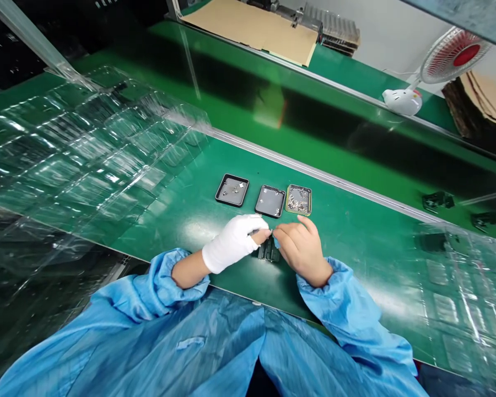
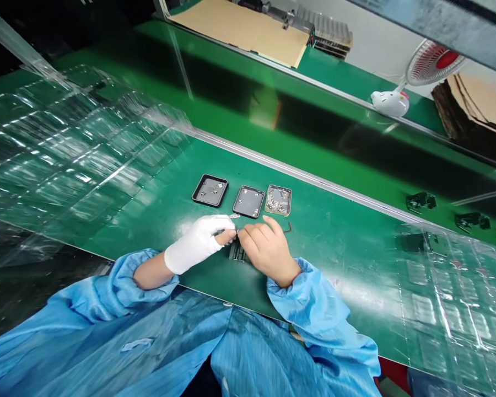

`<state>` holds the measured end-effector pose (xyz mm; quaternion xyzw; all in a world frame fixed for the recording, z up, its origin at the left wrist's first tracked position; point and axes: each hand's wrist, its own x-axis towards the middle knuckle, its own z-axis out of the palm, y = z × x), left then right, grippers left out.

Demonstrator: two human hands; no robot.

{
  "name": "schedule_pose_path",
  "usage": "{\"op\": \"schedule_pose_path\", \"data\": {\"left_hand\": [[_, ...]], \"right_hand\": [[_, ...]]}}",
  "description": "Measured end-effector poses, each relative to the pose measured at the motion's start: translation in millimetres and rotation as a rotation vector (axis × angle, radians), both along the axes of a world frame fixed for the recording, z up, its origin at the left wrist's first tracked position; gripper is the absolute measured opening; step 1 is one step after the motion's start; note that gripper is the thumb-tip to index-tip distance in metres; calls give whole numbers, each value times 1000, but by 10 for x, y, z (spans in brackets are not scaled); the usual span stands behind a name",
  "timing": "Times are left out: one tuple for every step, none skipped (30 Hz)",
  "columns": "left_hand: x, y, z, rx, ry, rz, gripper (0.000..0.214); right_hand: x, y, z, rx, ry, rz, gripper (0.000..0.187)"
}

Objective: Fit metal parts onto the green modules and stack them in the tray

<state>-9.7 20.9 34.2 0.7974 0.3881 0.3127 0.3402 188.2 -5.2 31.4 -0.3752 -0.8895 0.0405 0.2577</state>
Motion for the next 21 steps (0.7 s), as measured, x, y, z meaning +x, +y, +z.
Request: {"op": "schedule_pose_path", "data": {"left_hand": [[5, -10, -4, 0, -13, -2, 32], [7, -21, -14, 13, -24, -10, 31], [8, -32, -28, 45, -31, -20, 30], [10, -44, -46, 97, -30, -24, 29], [15, -60, -64, 172, -11, -17, 27], [22, -78, -81, 268, 27, 6, 27], [33, -98, -95, 377, 85, 43, 27], [45, -121, -103, 489, 151, 86, 26], [58, -145, -105, 593, 217, 127, 26], [71, -168, -99, 678, 274, 159, 26], [82, -189, -87, 734, 317, 179, 25], [90, -208, -69, 761, 347, 190, 24], [96, -222, -49, 764, 372, 195, 21], [99, -233, -27, 756, 397, 198, 19], [98, -241, -8, 742, 426, 195, 18], [94, -246, 9, 729, 456, 192, 17], [86, -249, 21, 721, 486, 183, 17], [75, -251, 30, 714, 512, 167, 18], [62, -251, 34, 701, 535, 148, 19], [48, -251, 35, 679, 552, 131, 20], [34, -250, 32, 645, 564, 118, 21]], "right_hand": [[-17, -37, -19, -17, 32, 1, 25], [-29, -61, -43, -46, 72, -5, 24], [-40, -77, -68, -76, 129, -21, 22], [-56, -88, -90, -110, 200, -50, 20], [-79, -98, -106, -145, 284, -90, 16], [-108, -107, -114, -181, 375, -135, 13], [-144, -118, -116, -223, 468, -181, 10], [-183, -128, -112, -276, 556, -219, 9], [-222, -136, -105, -337, 638, -247, 7], [-259, -142, -99, -400, 712, -264, 6], [-290, -145, -94, -459, 784, -272, 5], [-315, -144, -92, -514, 849, -271, 4], [-333, -141, -92, -563, 903, -262, 4], [-345, -137, -92, -600, 939, -247, 6], [-351, -133, -89, -623, 951, -231, 7], [-353, -132, -83, -629, 939, -218, 9], [-350, -132, -72, -609, 905, -213, 11], [-342, -135, -56, -566, 848, -210, 12], [-330, -140, -38, -504, 768, -206, 12], [-314, -146, -18, -431, 675, -197, 12], [-294, -151, 1, -359, 583, -189, 11]]}}
